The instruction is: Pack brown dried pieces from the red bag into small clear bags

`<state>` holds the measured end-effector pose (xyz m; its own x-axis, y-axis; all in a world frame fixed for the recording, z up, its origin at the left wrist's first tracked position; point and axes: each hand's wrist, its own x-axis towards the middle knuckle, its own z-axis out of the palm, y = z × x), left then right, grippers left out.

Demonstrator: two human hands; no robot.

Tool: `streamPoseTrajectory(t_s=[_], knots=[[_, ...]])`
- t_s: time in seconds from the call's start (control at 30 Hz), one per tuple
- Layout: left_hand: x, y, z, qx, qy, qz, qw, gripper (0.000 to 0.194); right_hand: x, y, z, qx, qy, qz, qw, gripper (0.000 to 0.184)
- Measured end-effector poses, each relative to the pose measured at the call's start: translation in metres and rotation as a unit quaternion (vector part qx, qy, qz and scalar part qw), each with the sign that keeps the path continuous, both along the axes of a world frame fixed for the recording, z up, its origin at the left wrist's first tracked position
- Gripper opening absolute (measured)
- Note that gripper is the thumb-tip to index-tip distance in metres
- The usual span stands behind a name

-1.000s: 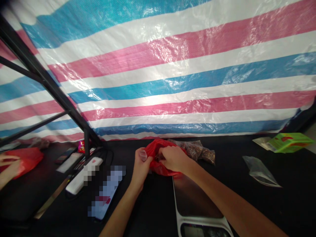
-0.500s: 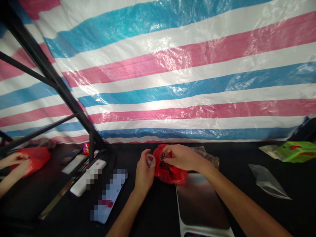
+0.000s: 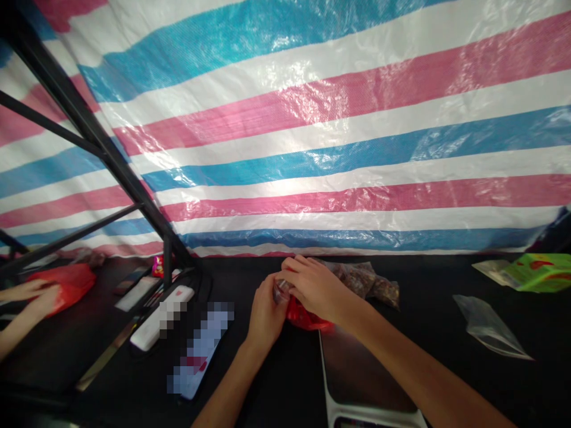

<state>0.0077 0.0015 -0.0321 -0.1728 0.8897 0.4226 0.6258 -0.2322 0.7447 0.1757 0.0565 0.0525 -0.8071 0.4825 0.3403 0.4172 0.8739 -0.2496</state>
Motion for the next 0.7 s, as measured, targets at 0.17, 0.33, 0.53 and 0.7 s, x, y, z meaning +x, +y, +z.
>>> streamPoseTrajectory(t_s=[0.17,0.33,0.53,0.7], knots=[[0.0,0.001,0.0,0.011,-0.037,-0.004,0.999,0.028,-0.002,0.001,-0.005,0.031,0.001,0.019,0.999,0.046],[0.001,0.002,0.0,0.006,-0.071,-0.014,0.997,0.025,0.002,0.004,-0.002,0.027,0.015,-0.023,0.999,0.033],[0.002,0.004,0.001,-0.035,-0.161,-0.023,0.986,0.023,0.008,0.003,-0.006,-0.029,-0.065,-0.072,0.995,0.021],[0.003,0.004,0.004,-0.068,-0.206,-0.019,0.976,0.02,0.009,-0.001,-0.001,-0.061,-0.115,-0.1,0.986,0.02]])
